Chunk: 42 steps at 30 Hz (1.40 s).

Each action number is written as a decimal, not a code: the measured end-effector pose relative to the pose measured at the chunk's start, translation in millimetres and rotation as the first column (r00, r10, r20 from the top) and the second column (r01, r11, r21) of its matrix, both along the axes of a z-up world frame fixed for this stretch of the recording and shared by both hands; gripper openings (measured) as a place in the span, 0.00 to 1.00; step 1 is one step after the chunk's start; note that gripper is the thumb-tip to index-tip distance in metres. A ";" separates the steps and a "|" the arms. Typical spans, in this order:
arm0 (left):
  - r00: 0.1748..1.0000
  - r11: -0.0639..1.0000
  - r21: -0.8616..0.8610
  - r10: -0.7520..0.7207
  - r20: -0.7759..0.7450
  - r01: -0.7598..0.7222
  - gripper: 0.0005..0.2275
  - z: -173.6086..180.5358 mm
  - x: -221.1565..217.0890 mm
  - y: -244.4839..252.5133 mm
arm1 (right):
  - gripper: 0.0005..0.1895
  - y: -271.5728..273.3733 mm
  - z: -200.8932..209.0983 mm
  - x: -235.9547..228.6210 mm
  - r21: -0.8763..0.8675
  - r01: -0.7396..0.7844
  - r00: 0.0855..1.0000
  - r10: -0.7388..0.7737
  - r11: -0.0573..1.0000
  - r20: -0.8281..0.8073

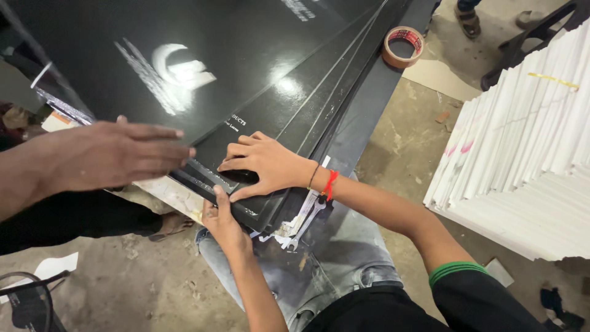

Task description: The person applies a black protective film to the edge of a large black panel using a squeegee tool. They repeatedly smooth the film along the edge to ensure adhesion and remove air bubbles while another person holds the panel steady.

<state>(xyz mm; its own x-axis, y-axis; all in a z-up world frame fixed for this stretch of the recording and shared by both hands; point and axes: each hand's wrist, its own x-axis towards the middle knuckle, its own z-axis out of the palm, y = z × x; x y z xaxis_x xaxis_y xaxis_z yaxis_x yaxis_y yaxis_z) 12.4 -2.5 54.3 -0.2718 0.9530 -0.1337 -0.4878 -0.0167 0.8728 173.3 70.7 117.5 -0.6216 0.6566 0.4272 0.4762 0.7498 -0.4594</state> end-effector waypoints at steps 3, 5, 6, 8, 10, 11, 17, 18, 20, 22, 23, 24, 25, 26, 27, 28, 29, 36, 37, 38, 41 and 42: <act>0.999 1.000 0.018 -0.013 0.051 0.012 0.17 -10.1 -5.3 -0.9 | 0.29 0.0 -0.7 -6.0 0.015 0.035 0.998 -0.036 0.999 0.047; 0.997 0.999 0.048 -0.026 0.070 0.023 0.18 -16.5 -9.1 -0.6 | 0.24 -2.4 -7.6 -10.6 0.108 0.049 0.998 -0.051 0.993 0.022; 0.995 0.999 0.038 -0.040 0.095 0.037 0.17 -17.9 -10.2 -0.7 | 0.19 -5.1 -12.4 -14.4 0.145 0.074 0.997 -0.078 0.987 0.027; 0.988 0.998 0.018 -0.064 0.144 0.062 0.16 -16.6 -12.3 -2.7 | 0.11 -10.5 -21.2 -22.0 0.217 0.119 0.991 -0.129 0.969 0.033; 0.989 0.995 -0.001 -0.094 0.116 0.095 0.14 -10.7 -13.2 -5.9 | 0.11 -8.4 -21.8 -24.0 0.204 0.151 0.989 -0.149 0.967 -0.023; 0.989 0.994 -0.007 -0.107 0.101 0.109 0.14 -6.7 -13.8 -6.6 | 0.11 -4.6 -17.5 -24.9 0.201 0.163 0.986 -0.156 0.966 -0.052; 0.987 0.990 0.039 -0.139 0.074 0.137 0.19 -23.0 -14.8 -20.7 | 0.13 36.8 37.6 -22.0 -0.252 0.351 0.750 -0.432 0.902 -0.501; 0.989 0.992 0.028 -0.122 0.078 0.121 0.16 -31.5 -12.5 -15.0 | 0.13 39.2 42.9 -20.6 -0.226 0.339 0.761 -0.408 0.913 -0.505; 0.996 0.998 -0.006 -0.056 0.071 0.056 0.14 -38.0 -19.7 -13.3 | 0.12 35.4 40.8 -25.6 -0.228 0.256 0.816 -0.337 0.939 -0.470; 0.995 0.953 -0.301 0.040 0.087 -0.012 0.15 -37.3 -20.4 -8.3 | 0.12 31.5 22.1 -24.0 -0.265 0.123 0.895 -0.222 0.956 -0.387; 0.997 0.971 -0.240 0.001 0.082 0.019 0.13 -35.1 -21.0 -6.2 | 0.13 36.7 10.6 -22.0 -0.344 0.038 0.906 -0.177 0.938 -0.384; 0.997 0.983 -0.178 -0.038 0.072 0.050 0.13 -32.6 -23.7 -6.4 | 0.13 43.7 -1.4 -21.5 -0.420 -0.046 0.914 -0.131 0.907 -0.384; 0.998 0.986 -0.160 -0.047 0.052 0.055 0.14 -30.4 -22.8 -4.2 | 0.13 47.8 -12.3 -19.1 -0.557 0.011 0.910 -0.239 0.830 -0.338; 0.998 0.988 -0.143 -0.055 0.032 0.059 0.16 -28.4 -22.9 -2.8 | 0.14 51.9 -20.9 -17.3 -0.679 0.069 0.902 -0.336 0.731 -0.270; 0.995 0.986 -0.150 -0.057 0.081 0.069 0.15 -27.1 -22.6 -1.0 | 0.12 56.1 -26.6 -14.5 -0.767 0.002 0.820 -0.440 0.642 -0.367; 0.990 0.984 -0.157 -0.059 0.129 0.079 0.15 -26.0 -21.9 0.9 | 0.10 60.1 -29.0 -14.1 -0.833 -0.083 0.716 -0.549 0.547 -0.431; 0.981 0.982 -0.161 -0.070 0.180 0.099 0.15 -25.3 -20.3 2.1 | 0.08 65.1 -26.4 -12.0 -0.807 -0.108 0.577 -0.624 0.581 -0.526; 0.998 0.996 -0.086 -0.025 0.052 0.030 0.09 -35.9 -17.6 4.1 | 0.03 41.8 14.6 -43.0 0.191 0.161 0.806 -0.017 0.968 -0.592; 0.996 0.997 -0.069 -0.038 0.081 0.043 0.09 -37.5 -17.7 3.7 | 0.03 36.0 15.0 -48.4 0.347 0.013 0.906 0.136 0.938 -0.401; 0.993 0.997 -0.051 -0.050 0.110 0.056 0.09 -38.6 -18.1 3.3 | 0.04 31.3 11.9 -60.8 0.316 -0.019 0.947 0.119 0.949 -0.300; 0.991 0.996 -0.026 -0.086 0.101 0.089 0.08 -40.9 -19.2 2.7 | 0.12 30.9 2.4 -79.7 0.142 -0.044 0.989 0.063 0.989 -0.135; 0.991 0.995 -0.024 -0.091 0.099 0.094 0.08 -41.2 -20.1 2.6 | 0.12 33.5 1.2 -82.1 0.069 -0.039 0.994 0.046 0.997 -0.104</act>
